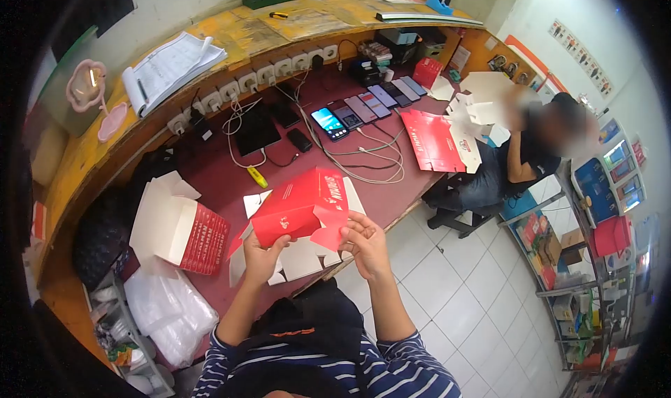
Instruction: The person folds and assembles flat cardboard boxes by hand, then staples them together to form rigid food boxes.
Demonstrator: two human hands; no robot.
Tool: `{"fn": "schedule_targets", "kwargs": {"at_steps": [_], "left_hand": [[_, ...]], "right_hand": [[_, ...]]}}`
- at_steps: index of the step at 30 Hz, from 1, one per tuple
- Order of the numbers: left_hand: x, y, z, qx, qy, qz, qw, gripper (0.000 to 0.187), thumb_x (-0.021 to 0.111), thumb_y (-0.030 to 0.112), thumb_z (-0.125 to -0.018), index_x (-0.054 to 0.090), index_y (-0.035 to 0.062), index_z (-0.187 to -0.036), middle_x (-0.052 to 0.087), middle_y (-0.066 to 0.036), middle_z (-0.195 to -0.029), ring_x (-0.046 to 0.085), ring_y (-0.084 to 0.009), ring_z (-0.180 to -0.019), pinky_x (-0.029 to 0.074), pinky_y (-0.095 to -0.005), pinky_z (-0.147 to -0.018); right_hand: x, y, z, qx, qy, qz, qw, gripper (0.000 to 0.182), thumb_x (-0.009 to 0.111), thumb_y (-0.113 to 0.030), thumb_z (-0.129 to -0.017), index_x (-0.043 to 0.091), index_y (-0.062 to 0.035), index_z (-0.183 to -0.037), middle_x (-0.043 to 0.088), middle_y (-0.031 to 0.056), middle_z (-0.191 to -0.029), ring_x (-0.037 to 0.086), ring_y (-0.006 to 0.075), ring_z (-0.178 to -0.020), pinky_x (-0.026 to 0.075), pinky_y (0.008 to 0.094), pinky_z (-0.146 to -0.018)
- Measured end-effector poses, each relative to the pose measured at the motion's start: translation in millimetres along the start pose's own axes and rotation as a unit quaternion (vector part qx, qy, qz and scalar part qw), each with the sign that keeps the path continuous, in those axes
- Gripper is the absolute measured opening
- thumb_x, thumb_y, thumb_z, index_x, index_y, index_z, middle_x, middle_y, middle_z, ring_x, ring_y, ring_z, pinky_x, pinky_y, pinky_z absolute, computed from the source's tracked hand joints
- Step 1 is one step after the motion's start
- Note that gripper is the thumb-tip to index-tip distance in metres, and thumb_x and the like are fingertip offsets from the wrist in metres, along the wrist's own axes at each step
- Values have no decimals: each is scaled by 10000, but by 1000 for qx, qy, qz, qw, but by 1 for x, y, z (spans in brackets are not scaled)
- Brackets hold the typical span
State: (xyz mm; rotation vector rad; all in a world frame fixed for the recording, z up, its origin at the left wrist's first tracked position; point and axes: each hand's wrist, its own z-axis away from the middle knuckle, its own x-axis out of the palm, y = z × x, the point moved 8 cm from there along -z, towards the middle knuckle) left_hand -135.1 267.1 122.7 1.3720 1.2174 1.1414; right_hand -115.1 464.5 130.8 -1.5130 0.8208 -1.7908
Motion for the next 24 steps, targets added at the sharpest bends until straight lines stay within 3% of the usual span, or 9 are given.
{"fn": "schedule_targets", "kwargs": {"at_steps": [5,8,10,12,15,16,21,23,24], "left_hand": [[6,8,7,72,18,112,991,344,551,9,-766,385,-7,-1067,547,-106,-946,572,-165,-795,504,-285,-632],[9,18,10,55,8,148,987,354,515,0,-786,339,-24,-1092,521,-111,-977,565,-161,-805,496,-286,-668],[14,25,9,54,-73,143,986,357,473,-17,-798,308,-23,-1115,513,-112,-980,567,-169,-810,503,-293,-664],[3,26,6,74,-57,117,989,367,456,-20,-802,289,-25,-1129,506,-117,-990,569,-178,-816,504,-294,-664],[11,35,12,95,-43,123,987,394,433,-27,-804,251,-27,-1153,488,-124,-1016,569,-183,-821,505,-293,-665],[18,36,16,97,-46,156,982,411,427,-31,-802,231,-27,-1163,477,-127,-1033,567,-180,-821,505,-291,-666],[14,27,28,185,12,9,983,466,491,23,-785,237,-14,-1173,457,-118,-1057,513,-178,-946,458,-323,-757],[12,9,20,28,-40,123,991,400,520,145,-793,346,17,-1129,456,-126,-1089,493,-218,-988,413,-341,-801],[15,20,18,29,-52,132,989,400,520,145,-793,346,17,-1129,456,-126,-1089,493,-218,-988,413,-341,-801]], "right_hand": [[9,-6,14,-146,68,44,986,217,575,44,-715,528,45,-927,580,78,-801,564,115,-655,471,211,-564],[18,1,11,-27,60,-126,990,155,572,51,-717,536,39,-868,570,63,-780,557,106,-659,458,201,-568],[16,-5,9,-25,37,-106,993,144,574,67,-708,533,32,-842,563,58,-774,557,107,-678,462,208,-577],[19,-5,10,-23,15,-83,996,138,576,84,-698,531,26,-815,556,54,-769,557,107,-697,465,215,-586],[29,-29,36,-391,72,234,887,185,606,123,-653,514,10,-767,533,66,-772,515,107,-703,439,210,-567],[37,-25,44,-416,107,139,892,175,614,110,-657,502,3,-739,514,65,-793,495,106,-681,420,199,-556],[53,34,25,-108,71,-94,987,145,586,-37,-754,539,-53,-891,561,13,-774,495,71,-601,405,205,-531],[50,42,17,-34,19,-157,987,161,572,-63,-770,512,-62,-920,544,-3,-768,481,63,-605,396,208,-541],[53,44,16,14,-2,-198,980,172,568,-73,-776,501,-65,-934,538,-8,-769,478,62,-604,391,206,-542]]}}
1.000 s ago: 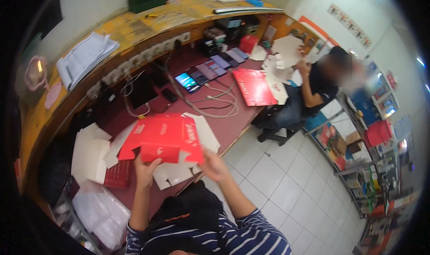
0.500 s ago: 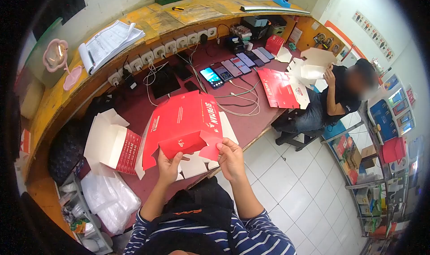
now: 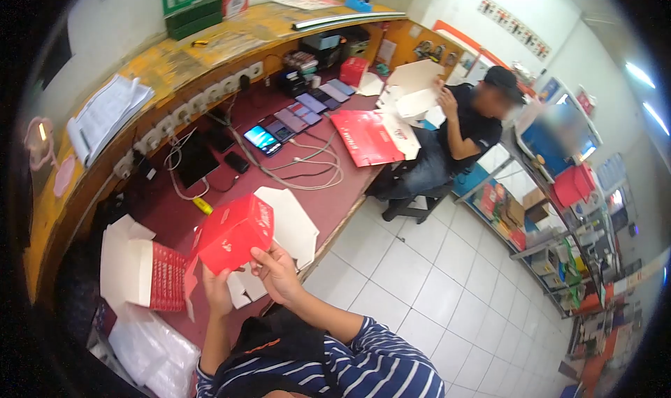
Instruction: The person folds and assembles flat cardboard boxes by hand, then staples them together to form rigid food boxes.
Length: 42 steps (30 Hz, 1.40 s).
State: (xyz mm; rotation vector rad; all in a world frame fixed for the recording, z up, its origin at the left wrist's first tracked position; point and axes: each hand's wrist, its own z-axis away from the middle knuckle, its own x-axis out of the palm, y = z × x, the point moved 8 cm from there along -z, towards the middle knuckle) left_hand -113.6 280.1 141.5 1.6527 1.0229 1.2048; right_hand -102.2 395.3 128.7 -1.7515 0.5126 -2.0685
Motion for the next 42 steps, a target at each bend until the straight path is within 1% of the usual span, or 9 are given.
{"fn": "schedule_targets", "kwargs": {"at_steps": [2,9,18,21,26,29,36,39,42], "left_hand": [[7,11,-4,-71,44,483,872,394,503,237,-803,405,23,-1118,457,-100,-1124,449,-214,-1038,363,-347,-869],[-27,-7,4,-4,29,156,987,354,478,186,-831,412,28,-1141,459,-72,-1141,426,-194,-1059,289,-346,-934],[1,22,3,-145,62,378,912,427,460,320,-830,408,49,-1156,468,-86,-1140,444,-208,-1044,317,-361,-915],[-12,5,7,-242,58,445,860,490,446,381,-817,392,50,-1174,456,-98,-1162,440,-226,-1053,334,-374,-907],[-128,-48,13,-213,44,232,948,460,470,339,-808,434,-16,-1099,506,-123,-1080,498,-226,-983,423,-360,-819],[-125,-18,8,-140,-58,-12,988,512,469,414,-797,425,11,-1110,493,-123,-1101,485,-249,-993,416,-400,-824],[-42,-5,25,-1,-215,239,947,505,439,371,-834,364,25,-1193,484,-86,-1096,474,-223,-1016,409,-371,-843],[-48,-27,32,-123,118,262,950,428,366,380,-862,416,55,-1137,540,-65,-934,537,-162,-808,459,-310,-686],[12,19,31,-148,-187,680,693,322,316,337,-886,483,88,-1003,517,5,-691,471,-88,-550,380,-219,-476]], "right_hand": [[-1,-10,-2,-18,-8,12,1000,191,574,-68,-771,495,-64,-945,541,-5,-789,482,64,-613,388,206,-544],[13,-32,28,-245,-15,277,929,305,612,2,-727,505,-2,-1013,553,41,-955,515,98,-885,420,250,-769],[12,6,28,-223,-107,205,947,205,633,-12,-707,584,-26,-906,587,42,-927,539,127,-871,418,274,-764],[24,46,29,-220,-330,666,632,259,533,-111,-801,533,-49,-1052,491,74,-1126,474,232,-1024,350,367,-888],[-29,-9,5,115,-74,146,980,354,447,-284,-849,485,-7,-1066,586,66,-933,570,209,-827,458,313,-730],[-28,-27,-5,117,-189,299,928,348,473,-276,-847,489,5,-1052,579,68,-917,571,136,-805,464,254,-711],[-3,-5,-13,-26,-55,160,985,238,513,-204,-834,529,-6,-965,579,41,-891,540,67,-768,441,219,-684],[8,-1,-6,-95,-63,180,977,222,527,-150,-822,501,-6,-990,563,37,-902,534,97,-808,431,242,-725],[18,-3,-2,-186,-66,179,964,257,539,-70,-801,455,-13,-1037,527,47,-967,510,122,-899,419,255,-778]]}}
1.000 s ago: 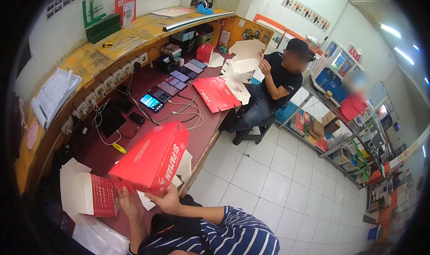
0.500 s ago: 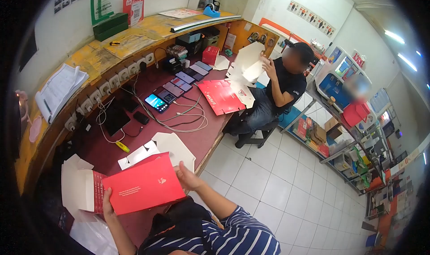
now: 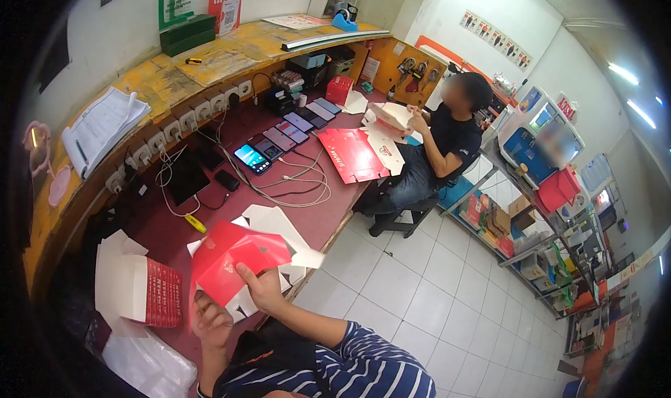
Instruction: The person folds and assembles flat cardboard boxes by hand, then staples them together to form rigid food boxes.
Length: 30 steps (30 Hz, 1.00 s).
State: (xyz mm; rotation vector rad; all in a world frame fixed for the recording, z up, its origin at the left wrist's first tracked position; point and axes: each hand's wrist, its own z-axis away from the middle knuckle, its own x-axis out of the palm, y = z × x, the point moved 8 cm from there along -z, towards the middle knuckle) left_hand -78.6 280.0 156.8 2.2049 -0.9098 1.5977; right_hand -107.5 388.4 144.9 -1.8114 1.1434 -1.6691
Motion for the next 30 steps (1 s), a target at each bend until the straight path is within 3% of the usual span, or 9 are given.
{"fn": "schedule_targets", "kwargs": {"at_steps": [10,12,13,15,17,20,21,26,30], "left_hand": [[-13,23,2,61,100,-89,989,257,336,290,-883,484,80,-888,402,25,-650,334,-83,-507,251,-189,-446],[-6,45,11,231,226,-602,731,228,443,275,-847,475,73,-947,438,-2,-772,412,-93,-588,332,-217,-507],[-12,47,11,241,236,-605,721,228,443,275,-847,475,73,-947,438,-2,-772,412,-93,-588,332,-217,-507],[3,22,0,212,56,-874,434,425,548,266,-803,413,14,-1118,467,-69,-1073,506,-133,-874,405,-219,-729],[-16,40,1,278,220,-674,648,390,590,104,-767,421,10,-1106,502,-59,-1009,509,-123,-850,410,-220,-692],[-23,55,-5,218,209,-580,757,315,550,53,-784,440,23,-1077,530,-56,-963,510,-115,-845,413,-224,-673],[-18,65,-2,230,214,-582,750,315,550,53,-784,440,23,-1077,530,-56,-963,510,-115,-845,413,-224,-673],[-27,108,14,235,273,-756,546,265,538,47,-793,449,31,-1042,564,-57,-866,529,-101,-748,426,-230,-596],[-15,89,11,308,208,-738,564,269,520,3,-788,430,-9,-1041,568,-86,-900,573,-140,-768,480,-249,-607]], "right_hand": [[7,-12,-12,21,-6,203,979,130,550,-79,-802,567,27,-876,604,84,-860,571,133,-801,443,235,-721],[-9,-18,-13,-33,115,130,984,129,551,-79,-801,567,27,-872,602,80,-852,571,131,-789,447,237,-707],[-4,-18,-8,-50,127,122,983,128,566,-84,-791,570,22,-864,601,77,-832,571,131,-763,450,242,-678],[11,-7,0,3,84,131,988,147,581,-66,-776,552,20,-892,595,79,-827,564,130,-754,449,244,-667],[35,-19,3,-81,21,281,956,218,560,-99,-796,506,15,-974,591,78,-801,559,132,-712,454,268,-626],[-30,20,-4,108,154,206,960,290,442,-192,-850,466,-11,-1076,559,93,-980,541,170,-879,432,285,-740],[-11,6,-23,92,60,-55,993,291,446,-164,-837,466,-15,-1086,529,96,-1051,512,175,-961,412,289,-794],[-1,-10,-27,294,-24,-126,947,261,484,-73,-806,470,3,-1055,546,92,-1015,548,165,-885,448,283,-763],[-3,-1,-26,61,9,191,980,328,571,32,-726,463,-6,-1034,560,98,-940,541,151,-868,444,275,-752]]}}
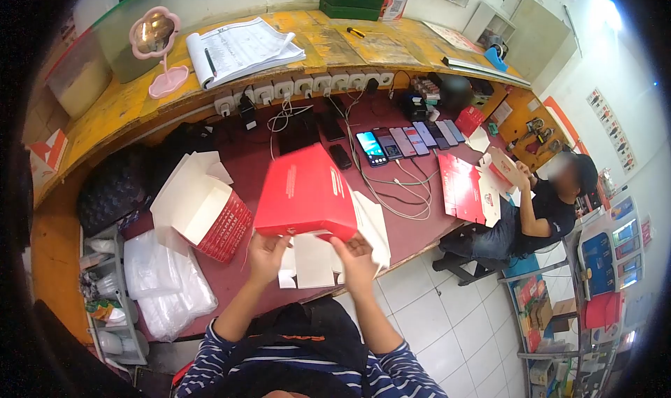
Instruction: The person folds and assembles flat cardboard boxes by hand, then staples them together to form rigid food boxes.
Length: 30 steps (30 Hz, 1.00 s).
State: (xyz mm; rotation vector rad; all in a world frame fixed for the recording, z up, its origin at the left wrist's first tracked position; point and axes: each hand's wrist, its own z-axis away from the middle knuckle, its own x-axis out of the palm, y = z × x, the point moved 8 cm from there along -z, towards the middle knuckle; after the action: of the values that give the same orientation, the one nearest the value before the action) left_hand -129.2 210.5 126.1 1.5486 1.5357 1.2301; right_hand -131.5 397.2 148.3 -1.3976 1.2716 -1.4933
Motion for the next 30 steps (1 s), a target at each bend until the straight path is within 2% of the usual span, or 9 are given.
{"fn": "schedule_targets", "kwargs": {"at_steps": [2,5,11,14,16,18,24,28,30], "left_hand": [[21,14,3,-30,14,116,993,277,502,2,-795,401,-23,-1052,562,-100,-912,576,-149,-777,496,-267,-630],[26,16,9,-28,49,151,987,306,501,-14,-789,385,-25,-1073,544,-113,-961,574,-152,-791,494,-261,-643],[11,-1,9,-119,-14,121,985,321,439,204,-854,383,36,-1122,510,-63,-1056,468,-164,-1027,381,-359,-868],[15,-32,23,-287,3,619,731,376,317,406,-867,523,113,-981,537,7,-980,453,-169,-1001,362,-364,-830],[15,-35,27,-304,23,600,740,281,403,324,-863,565,95,-844,555,4,-857,488,-123,-850,379,-289,-753],[-6,-25,30,-212,66,101,970,170,537,217,-815,573,59,-767,545,18,-702,472,-59,-653,374,-213,-597],[-14,-21,43,-170,256,118,944,213,626,167,-758,564,36,-601,484,23,-522,385,-12,-454,281,-176,-414],[-19,-28,42,-275,58,40,959,276,660,268,-709,564,47,-575,489,3,-491,428,-60,-406,313,-203,-379],[-21,26,27,-66,-64,-437,895,293,689,309,-646,581,37,-638,562,-60,-602,494,-141,-438,367,-260,-396]], "right_hand": [[17,-2,16,-70,56,64,994,323,598,-20,-728,476,-32,-1026,563,67,-916,538,136,-842,438,263,-726],[37,40,16,66,69,-198,976,216,605,-103,-750,508,-106,-942,547,-12,-868,496,74,-713,376,199,-564],[38,49,7,175,1,-288,941,196,598,-79,-751,499,-125,-913,515,-42,-795,388,36,-568,321,172,-495],[27,47,0,105,55,-206,971,249,615,-73,-738,489,-110,-949,515,-27,-806,403,47,-612,335,183,-534],[19,34,3,7,104,-48,993,325,604,-65,-746,466,-84,-1040,531,8,-891,466,95,-747,380,220,-655],[27,27,8,-5,75,-77,994,381,590,-54,-752,440,-62,-1101,528,45,-993,477,158,-924,377,282,-816],[58,67,32,114,-4,-316,942,470,539,22,-768,342,-93,-1179,473,79,-1065,485,178,-960,408,296,-842],[37,86,9,145,25,-199,969,405,563,-26,-768,403,-87,-1135,491,66,-1031,488,157,-942,418,281,-810],[43,68,1,113,-25,-107,988,377,564,-175,-790,430,-107,-1135,501,83,-1033,466,196,-984,382,346,-845]]}}
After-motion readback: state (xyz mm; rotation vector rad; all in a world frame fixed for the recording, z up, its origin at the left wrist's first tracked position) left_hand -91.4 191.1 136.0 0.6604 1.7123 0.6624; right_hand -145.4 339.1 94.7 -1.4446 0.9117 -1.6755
